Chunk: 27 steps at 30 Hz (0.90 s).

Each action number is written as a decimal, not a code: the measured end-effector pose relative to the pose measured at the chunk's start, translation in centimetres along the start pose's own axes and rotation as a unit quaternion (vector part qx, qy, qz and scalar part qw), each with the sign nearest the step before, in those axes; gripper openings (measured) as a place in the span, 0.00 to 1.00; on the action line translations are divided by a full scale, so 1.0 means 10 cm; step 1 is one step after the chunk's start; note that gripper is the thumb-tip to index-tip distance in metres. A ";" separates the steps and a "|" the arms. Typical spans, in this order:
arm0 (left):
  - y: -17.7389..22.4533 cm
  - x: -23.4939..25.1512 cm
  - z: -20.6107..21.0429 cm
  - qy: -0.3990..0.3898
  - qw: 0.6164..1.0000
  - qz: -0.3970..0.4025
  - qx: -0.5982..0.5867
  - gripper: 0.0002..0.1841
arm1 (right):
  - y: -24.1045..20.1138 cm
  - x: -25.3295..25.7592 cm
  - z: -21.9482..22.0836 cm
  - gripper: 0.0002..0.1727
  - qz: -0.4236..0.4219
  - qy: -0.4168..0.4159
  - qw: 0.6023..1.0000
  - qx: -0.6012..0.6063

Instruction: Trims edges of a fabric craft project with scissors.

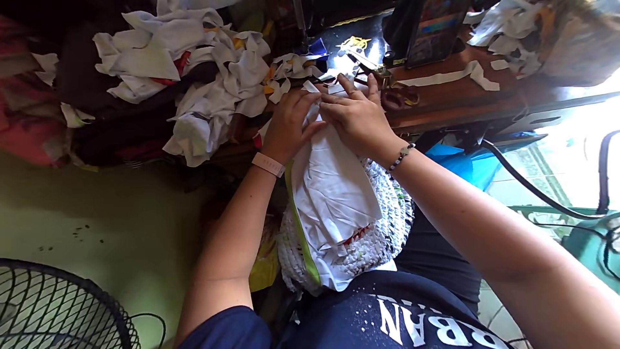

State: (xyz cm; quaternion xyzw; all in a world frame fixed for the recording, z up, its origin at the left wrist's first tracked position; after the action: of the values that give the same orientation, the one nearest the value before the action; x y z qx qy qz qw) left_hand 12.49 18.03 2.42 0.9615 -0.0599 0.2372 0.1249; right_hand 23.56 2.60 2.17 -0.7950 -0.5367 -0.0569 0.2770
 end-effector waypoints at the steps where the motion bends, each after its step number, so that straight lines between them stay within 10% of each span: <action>1: 0.00 0.00 0.00 -0.002 1.000 -0.002 -0.001 0.29 | 0.00 0.00 0.00 0.21 0.000 -0.002 1.000 0.000; 27: -0.03 0.01 -0.08 0.035 0.998 -0.053 0.001 0.16 | 0.06 -0.05 -0.11 0.19 0.002 0.025 0.999 0.042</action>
State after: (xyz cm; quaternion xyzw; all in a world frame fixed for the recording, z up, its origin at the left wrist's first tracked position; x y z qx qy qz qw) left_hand 12.28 18.53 3.12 0.9547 -0.0043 0.2634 0.1382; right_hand 24.14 1.45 2.68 -0.7822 -0.5299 -0.0540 0.3233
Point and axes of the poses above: each hand's wrist, its own x-axis towards the middle knuckle, its own z-axis out of the palm, y = z × x, the point moved 2 cm from there along x, towards the middle knuckle, and after that the axes turned 7 degrees about z, right-handed, at the moved point
